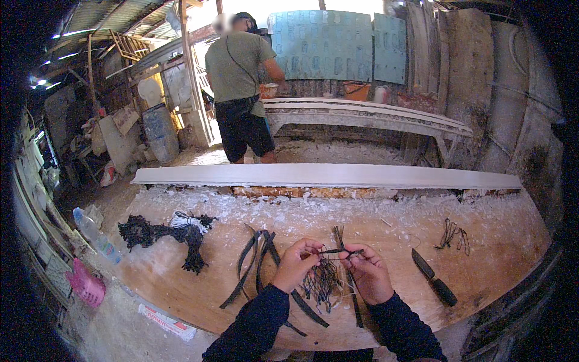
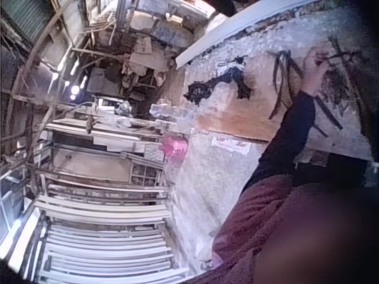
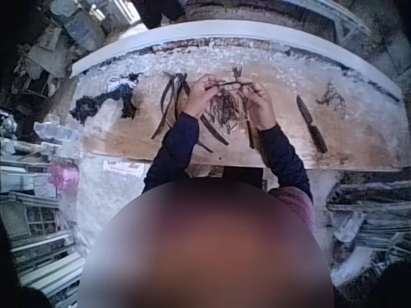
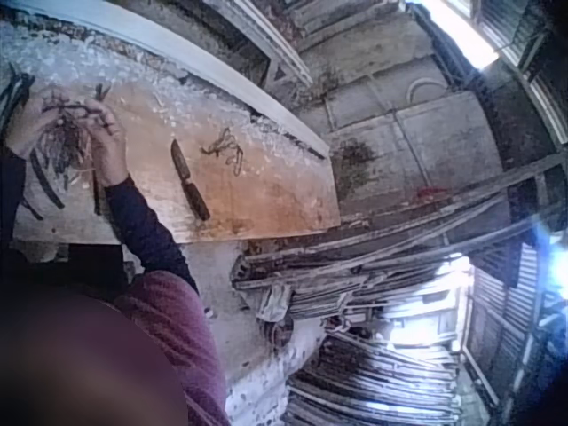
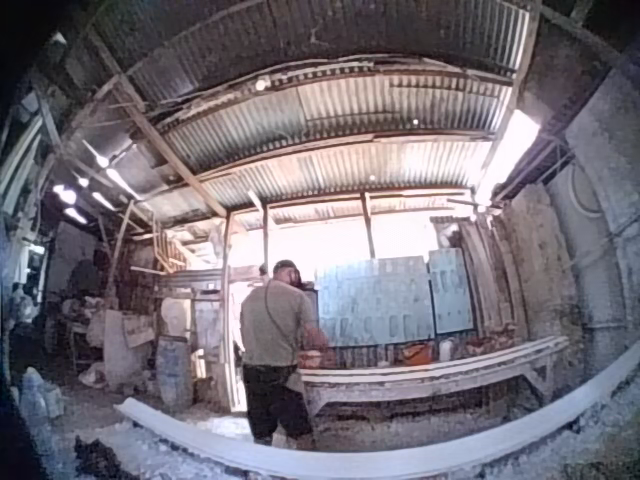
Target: The person ties black rubber bands into loops by hand on a wooden workbench. They repeatedly pick up bands, form loops, and place them into a growing pile.
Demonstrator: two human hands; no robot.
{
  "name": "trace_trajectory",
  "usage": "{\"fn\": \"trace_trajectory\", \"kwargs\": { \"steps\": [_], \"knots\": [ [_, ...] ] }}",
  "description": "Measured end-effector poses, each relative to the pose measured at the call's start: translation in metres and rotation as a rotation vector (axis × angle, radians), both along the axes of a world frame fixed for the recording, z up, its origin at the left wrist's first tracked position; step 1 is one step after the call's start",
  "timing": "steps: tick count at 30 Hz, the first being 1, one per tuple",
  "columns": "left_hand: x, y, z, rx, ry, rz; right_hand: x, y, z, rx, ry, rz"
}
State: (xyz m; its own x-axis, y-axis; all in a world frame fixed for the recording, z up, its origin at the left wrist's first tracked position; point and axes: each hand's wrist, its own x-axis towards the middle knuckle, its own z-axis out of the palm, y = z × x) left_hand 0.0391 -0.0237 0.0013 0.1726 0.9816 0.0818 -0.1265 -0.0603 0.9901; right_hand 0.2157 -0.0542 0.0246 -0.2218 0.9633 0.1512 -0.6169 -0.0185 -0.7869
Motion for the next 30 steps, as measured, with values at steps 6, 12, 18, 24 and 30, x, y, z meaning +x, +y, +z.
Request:
{"fn": "trace_trajectory", "kwargs": {
  "steps": [6, 12, 18, 24, 30],
  "knots": [
    [-0.003, 0.003, -0.004, 0.009, 0.089, 0.086, 0.001, -0.003, -0.003, 0.118, -0.041, 0.075],
    [-0.003, 0.001, -0.002, -0.029, 0.106, 0.066, 0.010, 0.004, -0.004, 0.285, -0.575, -0.127],
    [0.000, -0.007, 0.004, 0.044, 0.118, -0.193, 0.005, 0.011, -0.010, 0.314, -0.944, -0.502],
    [0.012, -0.017, 0.000, 0.135, 0.154, -0.484, 0.011, 0.021, -0.011, 0.467, -1.087, -0.717],
    [0.005, -0.011, 0.000, 0.086, 0.181, -0.207, 0.016, 0.027, -0.014, 0.534, -0.953, -0.694]
  ]
}}
